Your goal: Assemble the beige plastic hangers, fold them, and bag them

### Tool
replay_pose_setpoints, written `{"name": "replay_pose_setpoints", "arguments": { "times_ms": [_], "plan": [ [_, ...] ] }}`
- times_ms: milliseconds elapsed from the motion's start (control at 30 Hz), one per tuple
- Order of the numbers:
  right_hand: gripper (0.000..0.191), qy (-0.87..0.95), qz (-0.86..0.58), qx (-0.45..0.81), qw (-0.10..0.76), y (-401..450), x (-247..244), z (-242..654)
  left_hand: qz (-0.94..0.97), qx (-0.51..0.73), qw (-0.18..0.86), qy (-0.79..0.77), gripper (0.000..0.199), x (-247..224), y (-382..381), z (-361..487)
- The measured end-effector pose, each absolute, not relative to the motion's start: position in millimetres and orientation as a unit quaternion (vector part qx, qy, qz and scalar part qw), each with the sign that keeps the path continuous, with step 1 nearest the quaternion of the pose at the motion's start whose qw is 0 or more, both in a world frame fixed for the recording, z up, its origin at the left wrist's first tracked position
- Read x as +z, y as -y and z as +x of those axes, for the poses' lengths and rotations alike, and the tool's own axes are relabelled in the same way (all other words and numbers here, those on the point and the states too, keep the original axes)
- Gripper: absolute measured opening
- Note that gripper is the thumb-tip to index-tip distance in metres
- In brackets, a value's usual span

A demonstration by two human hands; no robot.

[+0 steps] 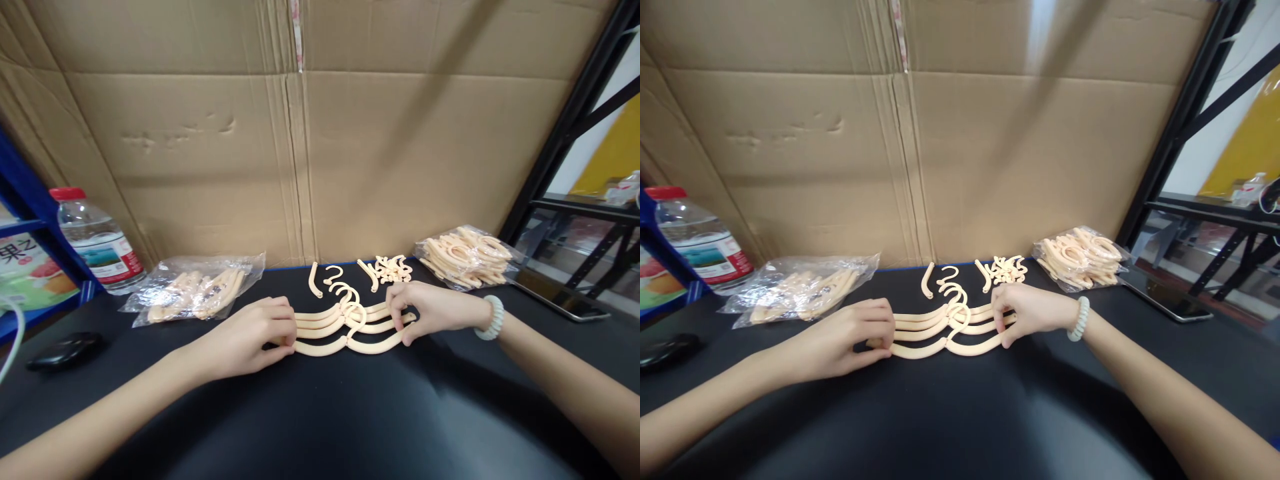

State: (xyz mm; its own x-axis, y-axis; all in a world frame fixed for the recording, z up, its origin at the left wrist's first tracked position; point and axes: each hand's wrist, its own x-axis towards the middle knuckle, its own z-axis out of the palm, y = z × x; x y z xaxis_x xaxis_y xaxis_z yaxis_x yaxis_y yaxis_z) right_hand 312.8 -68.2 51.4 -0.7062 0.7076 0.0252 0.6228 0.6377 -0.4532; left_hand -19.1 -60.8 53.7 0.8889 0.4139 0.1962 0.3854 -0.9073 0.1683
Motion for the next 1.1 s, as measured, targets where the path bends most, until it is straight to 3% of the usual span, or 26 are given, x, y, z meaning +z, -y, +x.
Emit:
{"name": "replay_pose_setpoints", "arguments": {
  "times_ms": [300, 1100],
  "plan": [
    [0.012, 0.886, -0.414, 0.185, 0.099, 64, 47, 313, 0.965, 0.105, 0.03, -0.239, 0.01, 45, 60, -20],
    [0.02, 0.877, -0.451, 0.139, 0.089, 64, 46, 314, 0.965, 0.093, -0.048, -0.241, 0.015, 32, 61, -16]
  ]
}}
